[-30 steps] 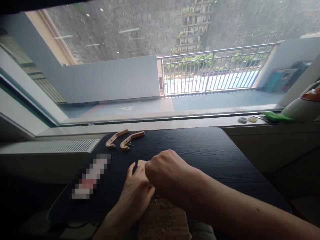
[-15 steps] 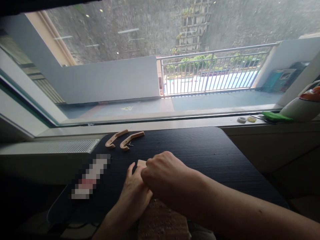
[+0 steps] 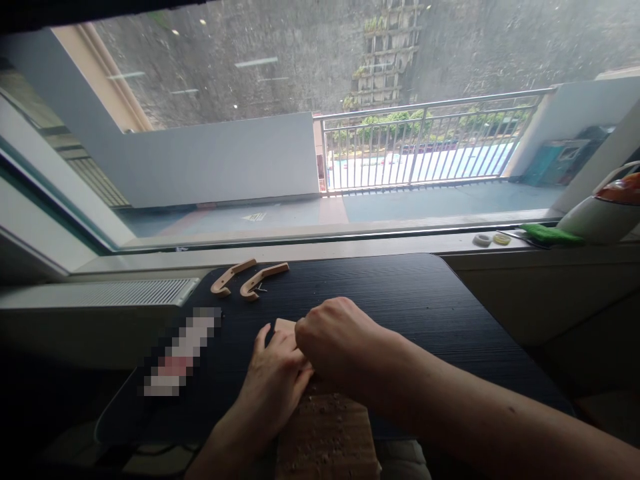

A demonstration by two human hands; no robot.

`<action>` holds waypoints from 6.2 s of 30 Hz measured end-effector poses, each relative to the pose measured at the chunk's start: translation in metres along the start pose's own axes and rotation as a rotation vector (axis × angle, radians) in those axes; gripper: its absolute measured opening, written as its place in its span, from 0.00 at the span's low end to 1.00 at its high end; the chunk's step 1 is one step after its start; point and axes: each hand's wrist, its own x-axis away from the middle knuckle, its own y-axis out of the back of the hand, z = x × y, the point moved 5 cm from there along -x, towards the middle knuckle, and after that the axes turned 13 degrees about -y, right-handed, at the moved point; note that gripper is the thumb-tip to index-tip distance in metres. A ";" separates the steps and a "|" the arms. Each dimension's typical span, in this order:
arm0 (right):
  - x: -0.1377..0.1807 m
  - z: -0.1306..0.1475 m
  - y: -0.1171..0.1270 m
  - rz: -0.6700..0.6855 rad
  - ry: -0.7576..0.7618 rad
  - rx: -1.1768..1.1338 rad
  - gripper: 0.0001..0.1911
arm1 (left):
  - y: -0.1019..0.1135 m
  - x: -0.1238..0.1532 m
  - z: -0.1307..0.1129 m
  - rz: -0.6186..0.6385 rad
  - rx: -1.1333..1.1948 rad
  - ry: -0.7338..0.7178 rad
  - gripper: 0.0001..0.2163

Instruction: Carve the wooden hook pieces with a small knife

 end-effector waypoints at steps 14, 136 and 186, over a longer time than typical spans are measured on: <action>-0.003 0.008 0.007 0.091 0.063 -0.013 0.06 | 0.001 -0.001 0.000 0.019 -0.003 0.008 0.10; -0.006 0.002 -0.006 0.033 -0.022 0.047 0.07 | 0.000 -0.001 0.001 0.000 0.006 -0.015 0.09; -0.008 0.006 -0.007 0.061 0.026 0.005 0.04 | -0.001 -0.001 0.002 0.030 0.049 0.003 0.10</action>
